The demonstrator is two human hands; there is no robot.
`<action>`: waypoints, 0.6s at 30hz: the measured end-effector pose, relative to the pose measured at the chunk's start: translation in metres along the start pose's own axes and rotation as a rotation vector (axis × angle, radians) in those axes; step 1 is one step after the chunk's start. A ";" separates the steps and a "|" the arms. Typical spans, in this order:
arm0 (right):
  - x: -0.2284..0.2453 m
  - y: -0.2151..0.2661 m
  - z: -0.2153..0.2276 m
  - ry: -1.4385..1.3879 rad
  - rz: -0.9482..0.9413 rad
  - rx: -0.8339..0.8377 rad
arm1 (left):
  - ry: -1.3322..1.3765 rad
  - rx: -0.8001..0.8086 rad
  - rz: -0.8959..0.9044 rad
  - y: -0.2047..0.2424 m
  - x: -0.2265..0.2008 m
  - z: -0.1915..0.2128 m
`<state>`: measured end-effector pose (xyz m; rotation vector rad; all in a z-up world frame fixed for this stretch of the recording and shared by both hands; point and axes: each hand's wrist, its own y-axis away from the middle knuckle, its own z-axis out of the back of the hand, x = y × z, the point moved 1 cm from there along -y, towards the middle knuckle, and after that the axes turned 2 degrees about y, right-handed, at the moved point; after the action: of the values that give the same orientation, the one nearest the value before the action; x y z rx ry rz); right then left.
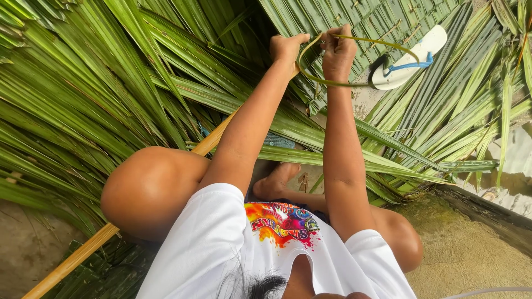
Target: The person prepares palm fronds by folding individual leaves over a long wooden slat and securing them with a thin strip of material to create a thatch panel.
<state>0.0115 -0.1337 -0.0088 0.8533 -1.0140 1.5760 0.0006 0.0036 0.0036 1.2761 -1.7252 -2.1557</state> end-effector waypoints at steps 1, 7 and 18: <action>0.001 -0.001 -0.001 0.023 0.018 0.000 | -0.016 -0.012 -0.043 -0.011 0.006 -0.002; 0.003 -0.003 -0.003 0.069 0.110 0.009 | -0.041 -0.011 -0.069 -0.017 0.007 -0.002; 0.000 -0.001 -0.005 0.103 0.118 -0.004 | -0.056 -0.007 -0.105 -0.029 0.014 -0.005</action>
<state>0.0123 -0.1294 -0.0106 0.7126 -1.0083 1.6988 0.0061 0.0027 -0.0287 1.3461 -1.7062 -2.2738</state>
